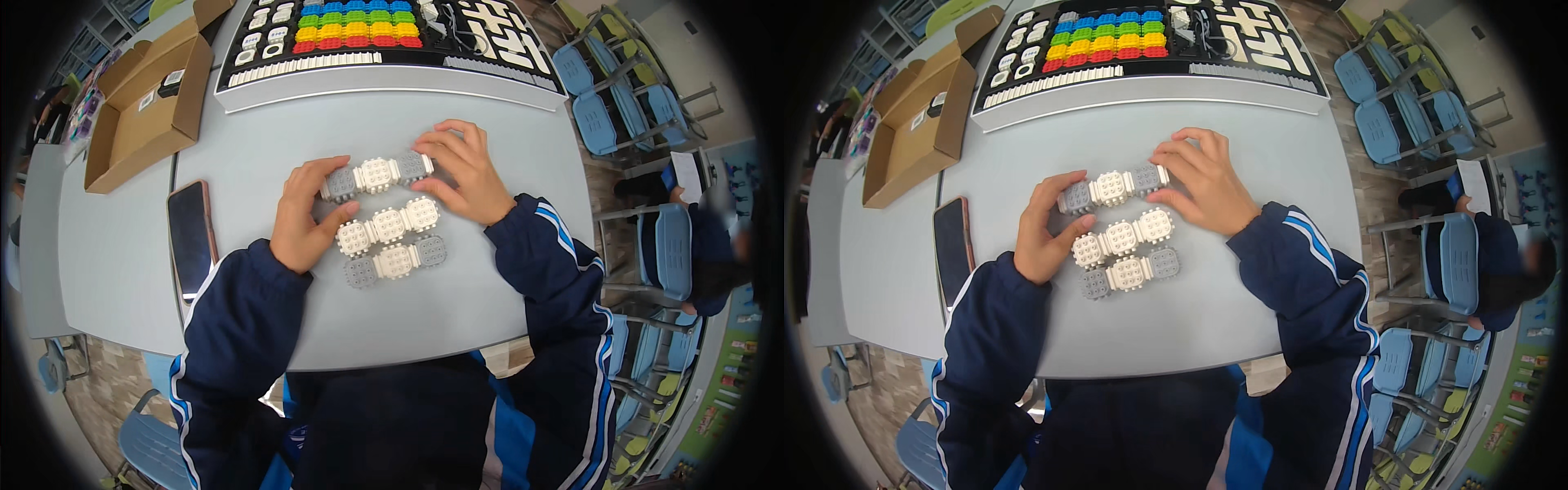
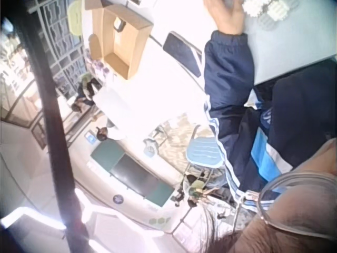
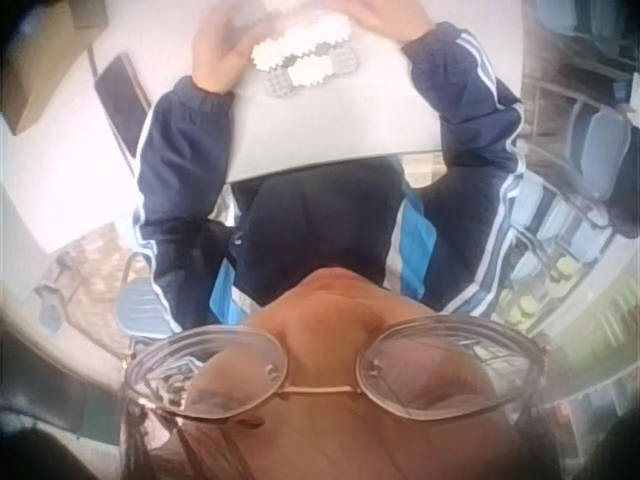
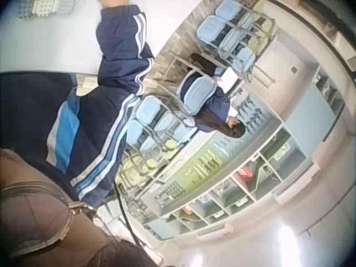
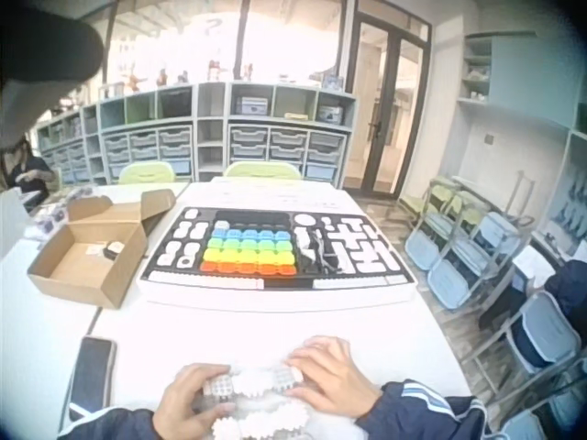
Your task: The person assembles small white and gray interlocking plastic blocks into several spherical shapes on a table. They repeatedly pick up pieces, connect them, and place the completed spheres into a compartmentalized tray.
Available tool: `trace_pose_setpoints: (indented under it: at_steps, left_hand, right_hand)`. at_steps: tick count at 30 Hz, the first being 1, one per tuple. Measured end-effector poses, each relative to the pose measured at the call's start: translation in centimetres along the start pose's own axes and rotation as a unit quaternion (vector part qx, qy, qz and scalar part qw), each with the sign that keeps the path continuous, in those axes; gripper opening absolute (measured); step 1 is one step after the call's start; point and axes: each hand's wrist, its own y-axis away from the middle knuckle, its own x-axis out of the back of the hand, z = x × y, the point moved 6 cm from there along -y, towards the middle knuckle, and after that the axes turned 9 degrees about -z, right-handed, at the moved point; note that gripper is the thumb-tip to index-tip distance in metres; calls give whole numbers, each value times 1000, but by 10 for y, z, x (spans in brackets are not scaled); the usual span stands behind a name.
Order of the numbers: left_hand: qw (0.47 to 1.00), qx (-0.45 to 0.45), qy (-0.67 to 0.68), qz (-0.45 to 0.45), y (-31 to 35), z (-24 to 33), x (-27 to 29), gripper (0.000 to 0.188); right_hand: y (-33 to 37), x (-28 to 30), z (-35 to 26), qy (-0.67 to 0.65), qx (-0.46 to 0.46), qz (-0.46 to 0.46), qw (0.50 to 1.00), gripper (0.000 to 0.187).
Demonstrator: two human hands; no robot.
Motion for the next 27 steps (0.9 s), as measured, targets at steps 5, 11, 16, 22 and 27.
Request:
trace_pose_setpoints:
  at_steps: [5, 11, 16, 22, 27]
  left_hand:
    - [1000, 16, 10, -13, -5, -4, 2, 47]
    - [1000, 1, -8, -8, -8, -3, 6, 45]
    - [1000, 11, -21, 1, -8, 0, 6, 44]
    - [1000, 1, -19, 22, -8, -4, 4, 45]
    - [998, 14, -23, 57, -9, 0, 8, 44]
  right_hand:
    - [1, -3, 3, -2, 19, -5, 1000, 47]
    - [-1, -4, -3, 19, 37, -12, 999, 43]
    - [-3, -2, -7, 38, 74, -11, 997, 45]
    - [-7, -5, -8, 21, 104, -13, 994, 44]
    - [-13, -4, -7, 0, 114, 3, 994, 43]
